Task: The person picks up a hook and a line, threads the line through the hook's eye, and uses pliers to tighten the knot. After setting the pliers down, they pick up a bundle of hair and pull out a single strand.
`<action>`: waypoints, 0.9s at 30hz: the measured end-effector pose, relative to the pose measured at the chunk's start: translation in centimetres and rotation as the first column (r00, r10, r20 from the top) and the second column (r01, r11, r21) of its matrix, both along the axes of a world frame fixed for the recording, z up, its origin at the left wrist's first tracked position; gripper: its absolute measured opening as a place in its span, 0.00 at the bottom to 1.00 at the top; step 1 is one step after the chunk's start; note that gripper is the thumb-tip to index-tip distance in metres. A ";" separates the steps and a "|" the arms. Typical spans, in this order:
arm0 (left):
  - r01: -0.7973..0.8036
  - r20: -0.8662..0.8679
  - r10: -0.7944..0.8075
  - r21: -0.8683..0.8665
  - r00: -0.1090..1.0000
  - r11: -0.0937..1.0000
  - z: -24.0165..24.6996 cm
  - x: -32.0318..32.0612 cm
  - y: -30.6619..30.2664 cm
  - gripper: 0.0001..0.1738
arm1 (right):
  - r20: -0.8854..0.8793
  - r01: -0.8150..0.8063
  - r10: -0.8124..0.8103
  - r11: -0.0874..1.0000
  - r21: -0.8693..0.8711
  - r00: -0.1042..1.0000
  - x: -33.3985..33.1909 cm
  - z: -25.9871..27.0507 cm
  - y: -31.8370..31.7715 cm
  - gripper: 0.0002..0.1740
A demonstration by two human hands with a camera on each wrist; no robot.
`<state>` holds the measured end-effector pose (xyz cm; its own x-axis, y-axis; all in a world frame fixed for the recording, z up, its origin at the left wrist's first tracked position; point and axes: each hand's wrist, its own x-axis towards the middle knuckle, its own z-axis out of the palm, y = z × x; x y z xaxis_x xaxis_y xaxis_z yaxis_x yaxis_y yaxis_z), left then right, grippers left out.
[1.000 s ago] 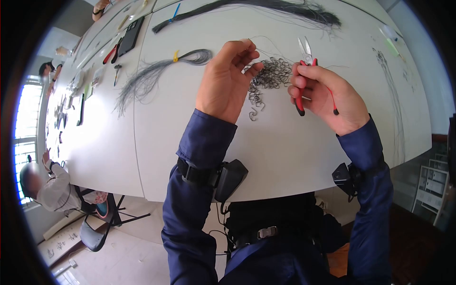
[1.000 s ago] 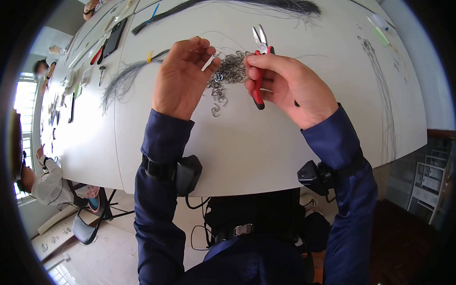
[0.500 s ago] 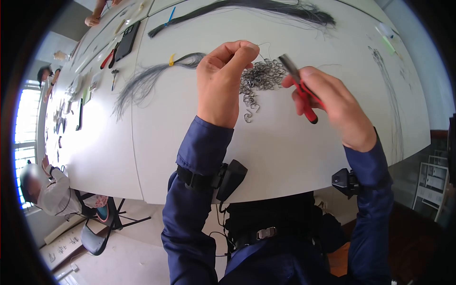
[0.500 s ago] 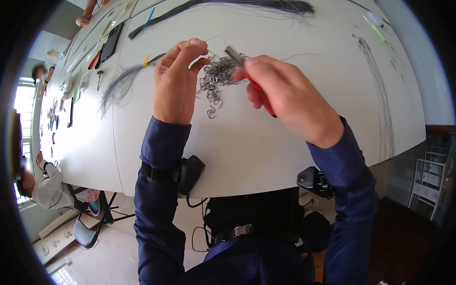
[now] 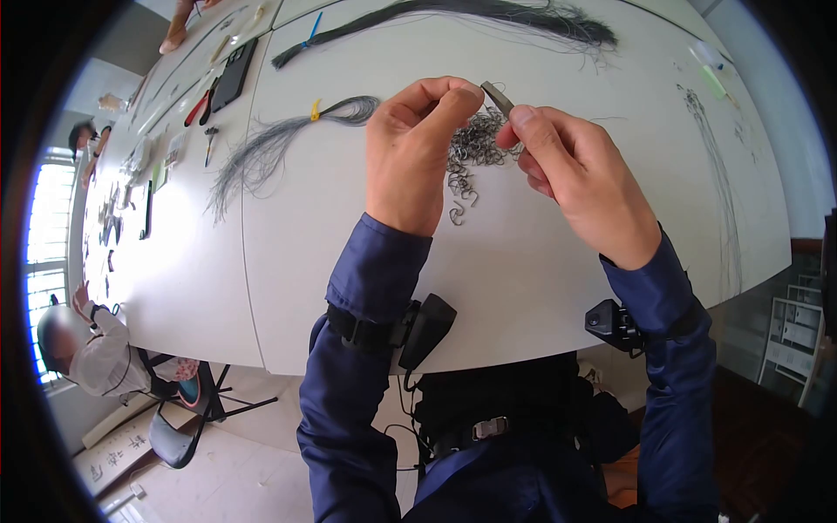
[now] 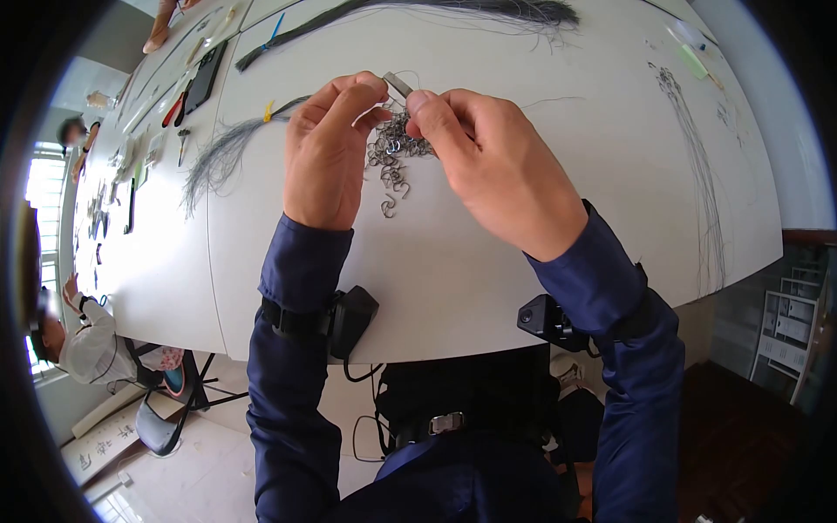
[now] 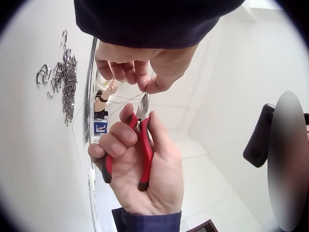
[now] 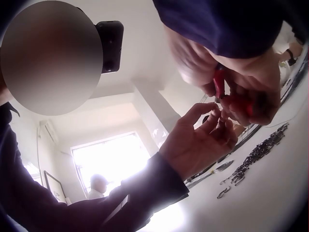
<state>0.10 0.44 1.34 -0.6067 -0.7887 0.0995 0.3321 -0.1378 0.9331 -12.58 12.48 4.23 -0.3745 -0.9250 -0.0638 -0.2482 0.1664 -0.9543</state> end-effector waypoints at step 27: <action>0.117 -0.077 -0.104 0.178 0.992 0.977 -1.2 0.1 -0.7 0.07 | 0.109 0.410 -0.400 0.907 -0.095 0.910 -11.1 0.3 3.8 0.26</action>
